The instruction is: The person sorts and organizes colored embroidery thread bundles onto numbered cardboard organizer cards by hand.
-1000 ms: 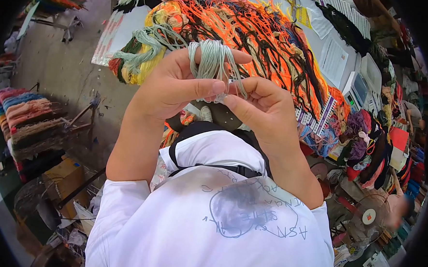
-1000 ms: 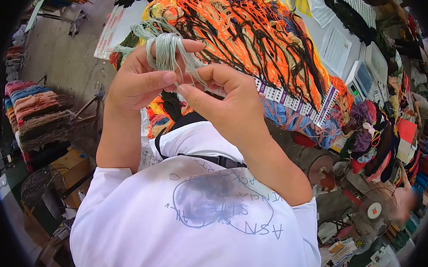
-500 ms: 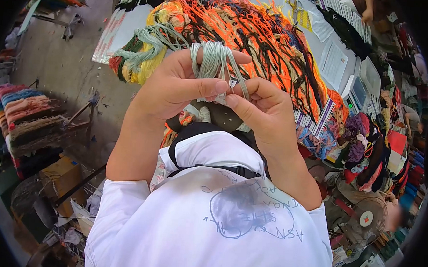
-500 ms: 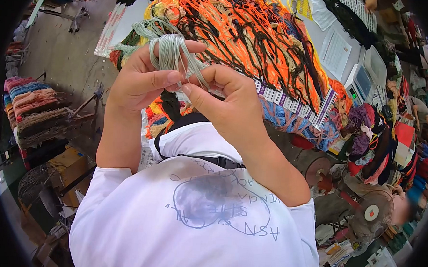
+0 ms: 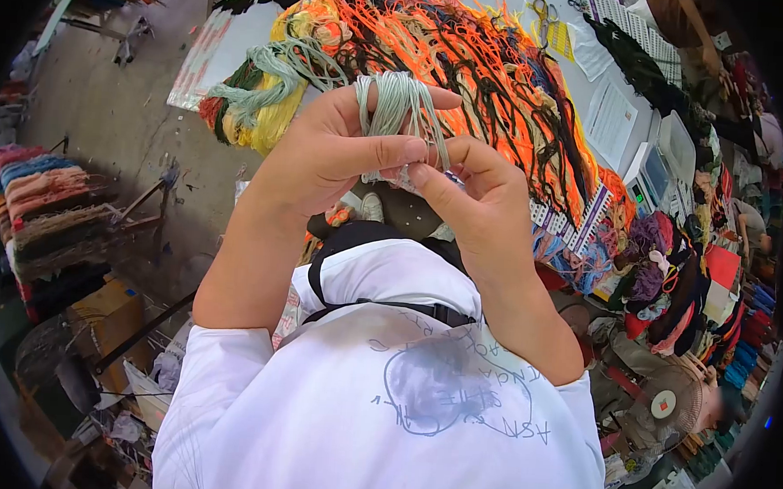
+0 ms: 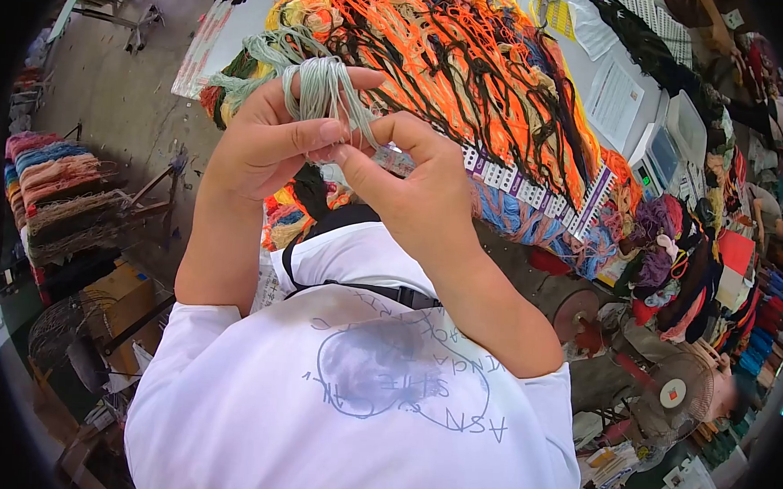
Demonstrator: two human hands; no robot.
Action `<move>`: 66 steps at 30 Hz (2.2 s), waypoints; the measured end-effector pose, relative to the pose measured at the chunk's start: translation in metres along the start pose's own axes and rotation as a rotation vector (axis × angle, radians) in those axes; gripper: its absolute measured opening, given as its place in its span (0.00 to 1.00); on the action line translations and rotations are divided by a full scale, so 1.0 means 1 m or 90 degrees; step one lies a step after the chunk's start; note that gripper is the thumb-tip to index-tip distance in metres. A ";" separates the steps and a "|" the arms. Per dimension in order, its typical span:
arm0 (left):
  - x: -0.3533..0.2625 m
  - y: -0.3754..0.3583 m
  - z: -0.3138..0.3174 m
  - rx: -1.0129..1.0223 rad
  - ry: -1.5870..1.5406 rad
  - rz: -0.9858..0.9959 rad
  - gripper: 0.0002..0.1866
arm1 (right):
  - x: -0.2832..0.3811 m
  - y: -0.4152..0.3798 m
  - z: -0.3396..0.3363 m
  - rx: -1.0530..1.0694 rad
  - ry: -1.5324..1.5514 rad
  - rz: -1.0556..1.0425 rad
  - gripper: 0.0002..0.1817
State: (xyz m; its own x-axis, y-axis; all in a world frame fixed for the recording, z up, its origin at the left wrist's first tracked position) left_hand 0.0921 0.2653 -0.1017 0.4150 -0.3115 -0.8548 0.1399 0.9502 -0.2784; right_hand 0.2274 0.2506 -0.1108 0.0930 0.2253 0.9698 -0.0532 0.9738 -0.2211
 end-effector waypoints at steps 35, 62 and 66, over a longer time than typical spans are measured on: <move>0.051 0.072 0.006 0.180 0.003 0.013 0.33 | -0.044 0.039 -0.054 -0.167 0.282 0.090 0.03; 0.177 0.130 -0.217 -0.356 0.203 -0.187 0.19 | -0.222 0.023 -0.382 -0.554 -0.200 0.138 0.20; 0.303 0.152 -0.151 -0.255 0.440 -0.249 0.14 | -0.292 0.098 -0.197 -0.369 -0.182 0.264 0.12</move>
State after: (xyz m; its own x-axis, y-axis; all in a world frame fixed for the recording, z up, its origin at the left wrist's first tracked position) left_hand 0.1029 0.3158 -0.4689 -0.2500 -0.6656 -0.7032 -0.2210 0.7463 -0.6278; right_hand 0.3912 0.2867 -0.4359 -0.0859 0.6360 0.7669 0.5095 0.6896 -0.5147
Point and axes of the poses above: each hand's wrist, its own y-axis towards the middle knuckle, its own z-axis out of the palm, x = y × z, the point moved 5 cm from there along y, towards the middle knuckle, and after that the axes turned 15 degrees about -x, right-handed, at the moved point
